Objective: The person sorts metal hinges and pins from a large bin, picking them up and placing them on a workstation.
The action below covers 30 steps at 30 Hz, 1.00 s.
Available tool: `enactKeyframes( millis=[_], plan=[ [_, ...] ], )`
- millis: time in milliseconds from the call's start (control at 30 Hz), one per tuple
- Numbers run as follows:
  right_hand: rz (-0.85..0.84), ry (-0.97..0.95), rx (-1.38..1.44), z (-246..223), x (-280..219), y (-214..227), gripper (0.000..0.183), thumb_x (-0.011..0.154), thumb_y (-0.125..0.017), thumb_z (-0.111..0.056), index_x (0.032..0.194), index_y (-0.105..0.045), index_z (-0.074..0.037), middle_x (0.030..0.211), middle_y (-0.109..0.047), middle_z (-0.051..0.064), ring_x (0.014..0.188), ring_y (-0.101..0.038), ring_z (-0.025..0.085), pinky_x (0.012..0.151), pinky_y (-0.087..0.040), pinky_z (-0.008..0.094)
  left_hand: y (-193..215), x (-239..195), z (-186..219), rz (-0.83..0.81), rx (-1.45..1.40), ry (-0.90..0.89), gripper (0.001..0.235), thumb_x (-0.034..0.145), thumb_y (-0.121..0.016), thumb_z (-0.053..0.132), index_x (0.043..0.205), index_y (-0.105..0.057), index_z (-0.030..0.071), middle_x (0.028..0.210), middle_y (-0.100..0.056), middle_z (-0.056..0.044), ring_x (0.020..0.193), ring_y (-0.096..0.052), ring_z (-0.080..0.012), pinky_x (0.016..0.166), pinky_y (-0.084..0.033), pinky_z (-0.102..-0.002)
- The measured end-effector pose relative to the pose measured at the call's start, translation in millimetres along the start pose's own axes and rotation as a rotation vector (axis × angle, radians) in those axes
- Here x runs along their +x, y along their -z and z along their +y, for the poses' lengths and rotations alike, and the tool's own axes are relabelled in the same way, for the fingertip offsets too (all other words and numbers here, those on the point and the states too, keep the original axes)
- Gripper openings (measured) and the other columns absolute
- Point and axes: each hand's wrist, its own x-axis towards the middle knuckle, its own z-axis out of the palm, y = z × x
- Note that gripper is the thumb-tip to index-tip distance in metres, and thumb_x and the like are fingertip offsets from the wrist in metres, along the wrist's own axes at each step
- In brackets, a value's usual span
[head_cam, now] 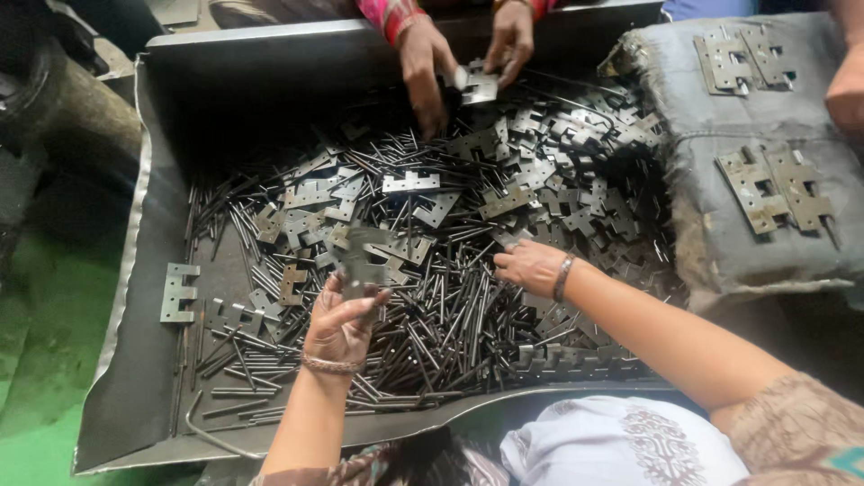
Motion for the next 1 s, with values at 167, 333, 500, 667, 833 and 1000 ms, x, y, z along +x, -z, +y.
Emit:
enactKeyframes(
  millis=[167,333,500,667,833,1000],
  plan=[
    [0.415,0.071,0.192,-1.3,-31.7,-4.5,0.036,0.066,-0.071,-0.004,0.102,-0.069,-0.004,0.110,-0.065,0.010,0.096,-0.062,0.028,0.084,-0.053,0.040,-26.8,-3.5,19.2,0.011,-0.073,0.010,0.062,0.059,-0.064,-0.019,0.115,-0.065,0.009,0.106,-0.072,-0.008,0.106,-0.070,-0.0216,0.102,-0.056,-0.044],
    [0.473,-0.620,1.588,-21.8,-53.3,14.8,0.028,0.082,-0.083,-0.012,0.108,-0.075,-0.004,0.079,-0.070,0.002,0.066,-0.058,0.014,0.058,-0.047,0.029,-29.3,-0.3,-32.5,-0.058,0.056,0.099,0.032,0.089,-0.069,-0.002,0.115,-0.060,0.014,0.106,-0.066,-0.005,0.103,-0.066,-0.0228,0.099,-0.051,-0.039],
    [0.644,-0.508,1.731,-61.1,-36.8,42.2,0.042,0.077,-0.087,-0.013,0.114,-0.072,-0.001,0.092,-0.077,0.005,0.076,-0.070,0.013,0.066,-0.059,0.030,-55.2,-1.1,-126.4,0.154,0.157,0.282,0.037,0.093,-0.055,0.036,0.124,-0.063,0.017,0.107,-0.074,-0.002,0.099,-0.066,-0.0193,0.084,-0.054,-0.040],
    [0.889,-0.357,0.966,-99.2,-38.0,53.7,0.040,0.086,-0.075,-0.011,0.125,-0.073,-0.002,0.095,-0.076,0.009,0.081,-0.076,0.013,0.070,-0.061,0.030,-54.2,10.2,-172.9,0.175,-0.310,0.296,0.039,0.101,-0.055,0.038,0.125,-0.059,0.007,0.107,-0.070,-0.006,0.100,-0.069,-0.0210,0.087,-0.059,-0.037],
    [0.869,-0.690,1.372,-73.2,-50.6,57.4,0.036,0.090,-0.073,-0.009,0.126,-0.073,-0.004,0.087,-0.079,0.009,0.065,-0.063,0.016,0.055,-0.051,0.030,-30.6,6.7,-182.3,0.053,-0.070,0.220,0.042,0.090,-0.069,-0.001,0.130,-0.061,0.006,0.112,-0.070,-0.007,0.101,-0.070,-0.0197,0.091,-0.058,-0.034],
    [0.947,-0.483,1.189,-66.5,-66.7,74.0,0.040,0.091,-0.068,-0.005,0.131,-0.069,-0.005,0.111,-0.076,0.017,0.082,-0.070,0.020,0.069,-0.057,0.031,-43.9,13.7,-149.4,0.179,-0.188,0.270,0.030,0.098,-0.061,0.015,0.124,-0.062,0.000,0.105,-0.072,-0.013,0.097,-0.072,-0.0260,0.088,-0.061,-0.038]
  ],
)
